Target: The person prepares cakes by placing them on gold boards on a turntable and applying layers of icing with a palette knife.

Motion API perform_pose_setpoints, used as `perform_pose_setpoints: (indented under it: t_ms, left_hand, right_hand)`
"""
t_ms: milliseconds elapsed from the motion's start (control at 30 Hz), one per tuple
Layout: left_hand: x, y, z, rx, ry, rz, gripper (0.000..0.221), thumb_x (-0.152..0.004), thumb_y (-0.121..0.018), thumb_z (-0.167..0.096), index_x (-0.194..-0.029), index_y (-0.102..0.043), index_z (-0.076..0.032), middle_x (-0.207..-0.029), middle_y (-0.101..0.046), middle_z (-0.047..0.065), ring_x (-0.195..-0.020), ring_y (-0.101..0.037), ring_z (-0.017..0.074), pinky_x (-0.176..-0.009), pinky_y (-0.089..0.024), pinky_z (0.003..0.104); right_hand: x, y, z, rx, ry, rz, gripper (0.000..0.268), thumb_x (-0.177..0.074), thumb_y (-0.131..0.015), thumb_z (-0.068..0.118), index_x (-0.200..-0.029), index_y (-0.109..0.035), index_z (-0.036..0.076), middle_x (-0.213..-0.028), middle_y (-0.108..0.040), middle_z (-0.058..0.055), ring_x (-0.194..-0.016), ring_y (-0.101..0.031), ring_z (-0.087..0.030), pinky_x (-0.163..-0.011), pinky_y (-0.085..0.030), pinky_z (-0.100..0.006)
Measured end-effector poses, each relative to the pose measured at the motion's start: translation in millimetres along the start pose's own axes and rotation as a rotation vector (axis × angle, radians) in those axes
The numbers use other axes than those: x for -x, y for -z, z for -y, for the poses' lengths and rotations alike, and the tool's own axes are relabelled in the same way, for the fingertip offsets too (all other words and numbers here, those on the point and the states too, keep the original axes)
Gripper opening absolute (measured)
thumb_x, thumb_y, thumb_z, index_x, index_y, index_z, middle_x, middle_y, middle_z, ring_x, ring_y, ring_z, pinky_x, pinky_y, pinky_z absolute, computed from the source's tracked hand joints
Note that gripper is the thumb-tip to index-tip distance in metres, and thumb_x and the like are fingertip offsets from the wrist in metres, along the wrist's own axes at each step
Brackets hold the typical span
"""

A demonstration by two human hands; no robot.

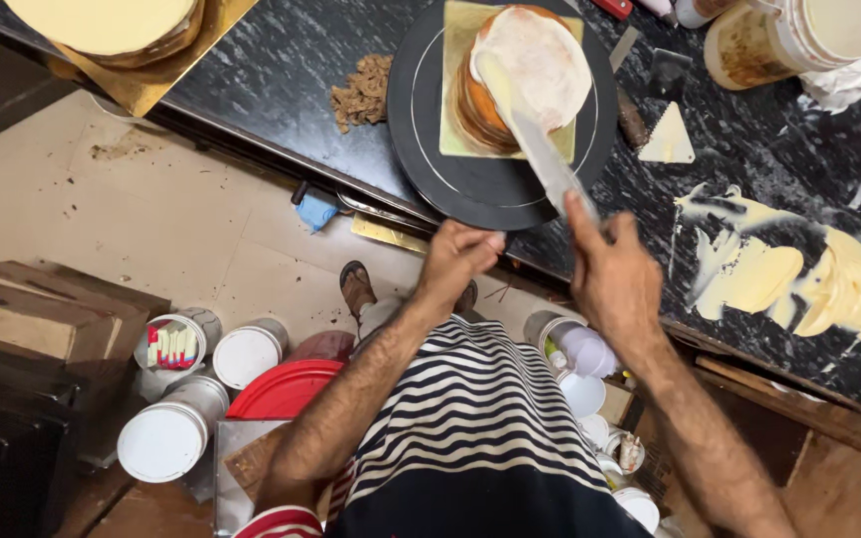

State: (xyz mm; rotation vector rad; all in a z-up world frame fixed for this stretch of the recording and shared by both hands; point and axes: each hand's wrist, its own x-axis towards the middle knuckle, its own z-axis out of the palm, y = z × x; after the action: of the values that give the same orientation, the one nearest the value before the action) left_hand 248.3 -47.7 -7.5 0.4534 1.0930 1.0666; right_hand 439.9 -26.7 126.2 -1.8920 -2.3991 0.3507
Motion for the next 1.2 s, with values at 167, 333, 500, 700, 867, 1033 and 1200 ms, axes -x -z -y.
perform_pose_setpoints:
  t_ms: [167,333,500,700,867,1033,1200]
  left_hand:
    - [-2,21,-37,0.096,-0.113,-0.074,0.05,-0.091,-0.072,-0.013,-0.13,-0.043,-0.004,-0.122,-0.066,0.014,-0.109,-0.067,0.0214,-0.095,-0.058,0.037]
    - [-3,17,-10,0.143,-0.159,-0.03,0.057,-0.089,-0.075,-0.01,-0.132,-0.04,0.007,-0.126,-0.066,0.022,-0.115,-0.067,0.029,-0.103,-0.058,0.042]
    - [10,18,-5,-0.03,0.088,0.236,0.087,-0.087,-0.077,-0.018,-0.15,-0.022,0.006,-0.141,-0.057,0.02,-0.123,-0.064,0.0274,-0.104,-0.054,0.041]
    - [-5,60,-42,0.038,-0.024,-0.146,0.091,-0.087,-0.076,-0.019,-0.156,-0.02,0.0,-0.145,-0.048,0.027,-0.119,-0.063,0.0299,-0.1,-0.057,0.041]
    - [-21,65,-63,0.188,-0.145,-0.105,0.057,-0.102,-0.058,-0.025,-0.149,-0.037,-0.001,-0.125,-0.066,0.017,-0.104,-0.073,0.0236,-0.083,-0.065,0.036]
    - [-22,45,-62,0.085,-0.107,-0.113,0.04,-0.105,-0.055,-0.027,-0.136,-0.049,-0.003,-0.112,-0.072,0.012,-0.091,-0.075,0.0193,-0.072,-0.066,0.033]
    - [-29,49,-56,0.088,-0.129,-0.144,0.038,-0.105,-0.055,-0.027,-0.133,-0.049,-0.004,-0.113,-0.073,0.009,-0.091,-0.076,0.0173,-0.071,-0.066,0.031]
  right_hand:
    - [-13,18,-28,0.184,0.006,-0.11,0.059,-0.095,-0.07,0.007,-0.151,-0.061,0.025,-0.098,-0.057,-0.014,-0.076,-0.06,-0.027,-0.062,-0.053,-0.041]
    - [16,0,-11,-0.203,0.108,-0.051,0.057,-0.098,-0.071,0.01,-0.152,-0.057,0.022,-0.093,-0.058,-0.009,-0.076,-0.06,-0.022,-0.072,-0.055,-0.039]
    - [2,-16,0,0.235,0.093,-0.148,0.059,-0.096,-0.071,0.006,-0.151,-0.061,0.025,-0.099,-0.061,-0.014,-0.074,-0.06,-0.021,-0.055,-0.054,-0.032]
    - [16,5,-46,-0.062,0.028,-0.313,0.055,-0.105,-0.07,0.01,-0.157,-0.059,0.023,-0.094,-0.051,-0.007,-0.082,-0.053,-0.019,-0.074,-0.053,-0.036]
    - [35,-18,-20,-0.235,-0.032,-0.005,0.055,-0.1,-0.069,0.009,-0.152,-0.057,0.022,-0.092,-0.053,-0.007,-0.074,-0.055,-0.018,-0.061,-0.056,-0.031]
    - [33,-23,5,0.078,0.031,-0.025,0.062,-0.092,-0.072,0.006,-0.15,-0.061,0.026,-0.098,-0.055,-0.013,-0.068,-0.057,-0.024,-0.059,-0.053,-0.04]
    - [8,6,-26,0.164,-0.045,-0.253,0.06,-0.097,-0.072,0.007,-0.153,-0.06,0.025,-0.101,-0.056,-0.015,-0.075,-0.06,-0.027,-0.061,-0.053,-0.04]
